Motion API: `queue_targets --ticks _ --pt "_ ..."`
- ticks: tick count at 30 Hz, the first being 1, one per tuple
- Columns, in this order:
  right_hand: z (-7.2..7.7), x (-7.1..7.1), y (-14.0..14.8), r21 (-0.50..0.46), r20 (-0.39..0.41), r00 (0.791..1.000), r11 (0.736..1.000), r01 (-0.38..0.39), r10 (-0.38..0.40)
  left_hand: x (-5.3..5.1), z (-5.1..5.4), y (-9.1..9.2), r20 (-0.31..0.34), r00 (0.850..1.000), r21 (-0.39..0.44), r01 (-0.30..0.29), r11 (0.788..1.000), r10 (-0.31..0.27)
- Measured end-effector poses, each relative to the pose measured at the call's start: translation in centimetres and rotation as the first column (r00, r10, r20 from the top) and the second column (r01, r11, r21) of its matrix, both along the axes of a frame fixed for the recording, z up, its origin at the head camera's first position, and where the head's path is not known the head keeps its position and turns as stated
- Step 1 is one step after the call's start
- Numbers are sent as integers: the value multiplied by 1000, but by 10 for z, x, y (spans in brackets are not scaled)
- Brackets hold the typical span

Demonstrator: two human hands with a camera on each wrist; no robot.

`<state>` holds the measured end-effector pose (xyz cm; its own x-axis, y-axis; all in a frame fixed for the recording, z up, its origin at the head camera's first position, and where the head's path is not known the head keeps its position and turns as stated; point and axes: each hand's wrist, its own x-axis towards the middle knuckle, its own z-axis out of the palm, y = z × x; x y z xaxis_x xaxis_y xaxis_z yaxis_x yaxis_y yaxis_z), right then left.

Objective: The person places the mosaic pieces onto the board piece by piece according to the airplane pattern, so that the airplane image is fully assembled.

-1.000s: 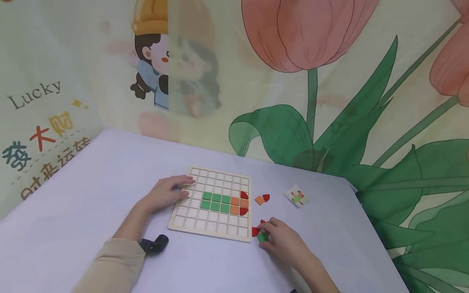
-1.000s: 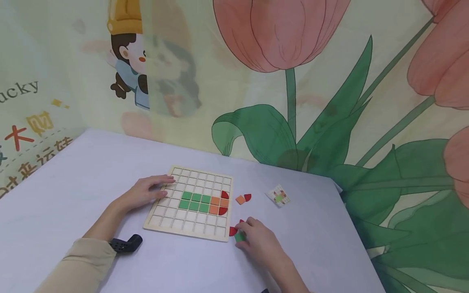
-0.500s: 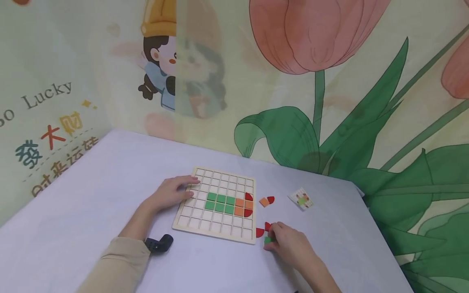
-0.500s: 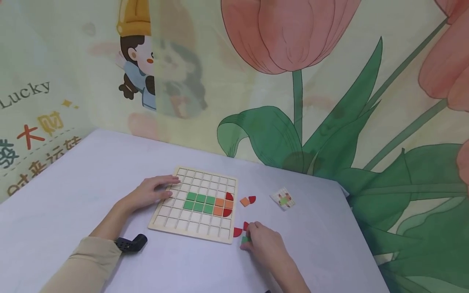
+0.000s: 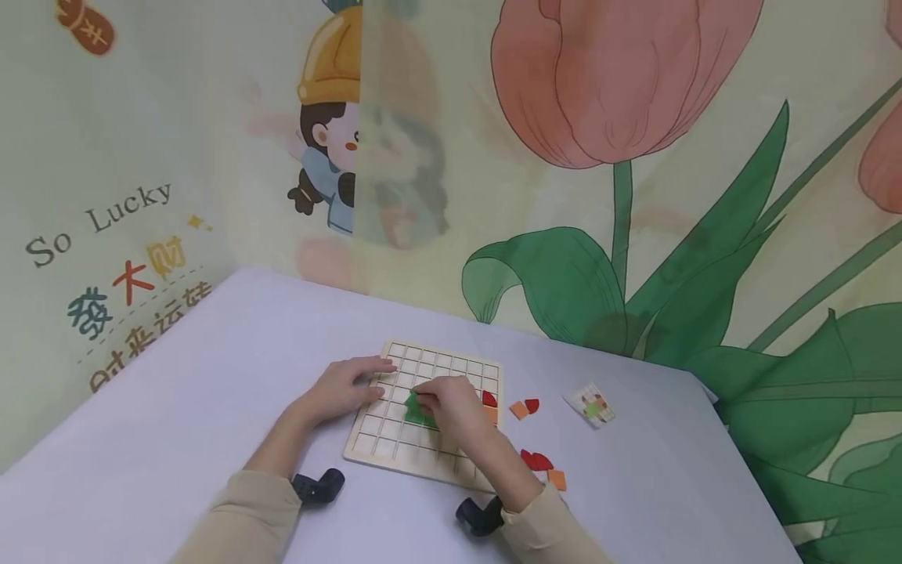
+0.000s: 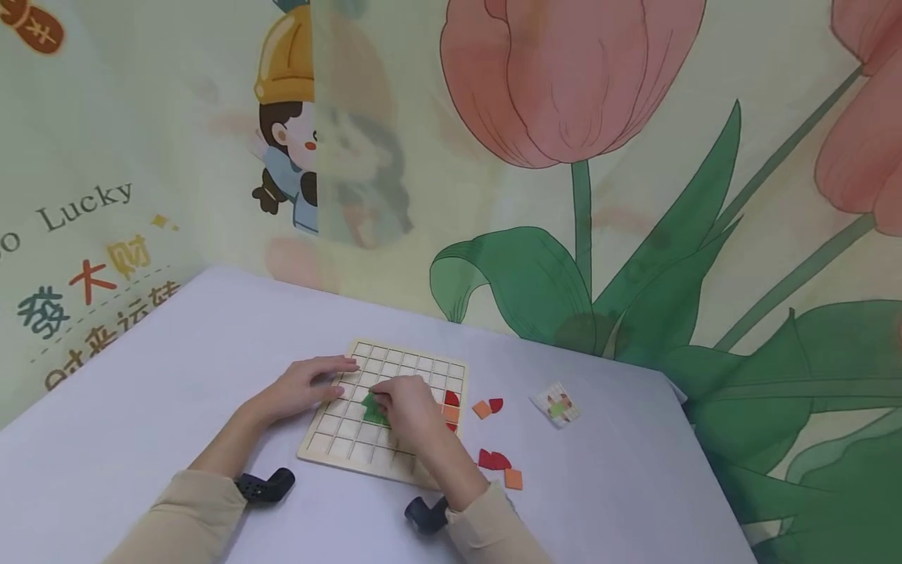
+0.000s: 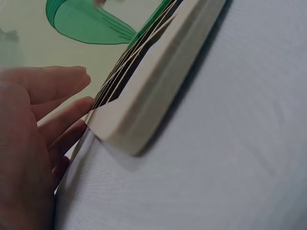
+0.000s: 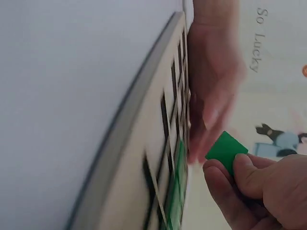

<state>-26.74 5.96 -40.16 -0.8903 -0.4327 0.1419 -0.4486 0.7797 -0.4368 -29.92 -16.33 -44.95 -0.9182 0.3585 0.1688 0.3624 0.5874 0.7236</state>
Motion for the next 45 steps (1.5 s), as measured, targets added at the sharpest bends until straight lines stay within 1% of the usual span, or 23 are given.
queue_targets --ticks 3,6,10,15,19,23,25,27,28,30,34,35,36,38,39,40,41,42,43,44,45 --pt "-12 -4 -14 32 12 1000 999 -4 3 2 -6 8 3 1000 13 27 1000 -27" --pt "-18 -6 -18 49 -26 1000 999 6 -4 3 -6 12 10 1000 15 24 1000 -24" --pt "-19 -9 -23 41 -63 998 999 6 -3 0 -3 9 -7 1000 3 9 1000 -9" --pt "-22 -12 -33 51 -96 995 999 16 -11 0 -2 0 -33 999 -8 2 1000 -2" --pt "-25 -11 -35 107 -127 991 993 43 -29 0 0 -2 -41 999 -11 6 1000 -6" --pt "-25 -7 -35 187 -155 987 980 69 -40 -1 -1 -1 -45 999 -6 6 1000 -6" --pt "-24 -3 -37 213 -161 986 974 70 -36 -1 0 -1 -44 999 -5 7 1000 -7" --pt "-21 1 -37 235 -152 988 971 53 -18 -1 0 -1 -45 999 -3 9 1000 -9" --pt "-20 3 -38 255 -145 989 966 42 -4 0 1 -1 -44 999 -3 10 1000 -10" --pt "-16 8 -37 333 -135 990 943 8 39 1 1 -1 -45 999 -2 13 1000 -13" --pt "-7 17 -39 473 -69 987 876 -94 143 3 0 -4 -35 999 -2 2 1000 -2" --pt "-4 18 -38 487 -42 985 864 -126 167 4 0 -5 -32 999 -4 1 1000 -1" --pt "-1 18 -36 479 1 982 862 -164 187 4 0 -5 -29 1000 -4 -3 1000 3" --pt "6 16 -29 424 84 973 876 -229 213 4 1 -5 -24 1000 -6 -7 1000 7" --pt "11 13 -23 395 117 969 885 -246 217 5 1 -5 -20 1000 -5 -8 1000 8" --pt "16 9 -14 352 146 965 900 -258 219 4 1 -5 -20 1000 -5 -7 1000 6" --pt "20 4 -3 306 174 964 919 -249 203 4 1 -4 -22 1000 -6 -4 1000 4" --pt "24 -1 10 263 194 966 939 -220 172 4 1 -4 -20 1000 -5 -4 1000 3" --pt "28 -7 24 231 198 972 958 -172 127 4 1 -3 -16 1000 -3 0 1000 0" --pt "29 -12 39 210 195 978 971 -110 69 3 1 -2 -13 1000 -5 3 1000 -3" --pt "29 -17 54 195 197 980 980 -38 -1 3 1 -1 -10 1000 -9 6 1000 -7"
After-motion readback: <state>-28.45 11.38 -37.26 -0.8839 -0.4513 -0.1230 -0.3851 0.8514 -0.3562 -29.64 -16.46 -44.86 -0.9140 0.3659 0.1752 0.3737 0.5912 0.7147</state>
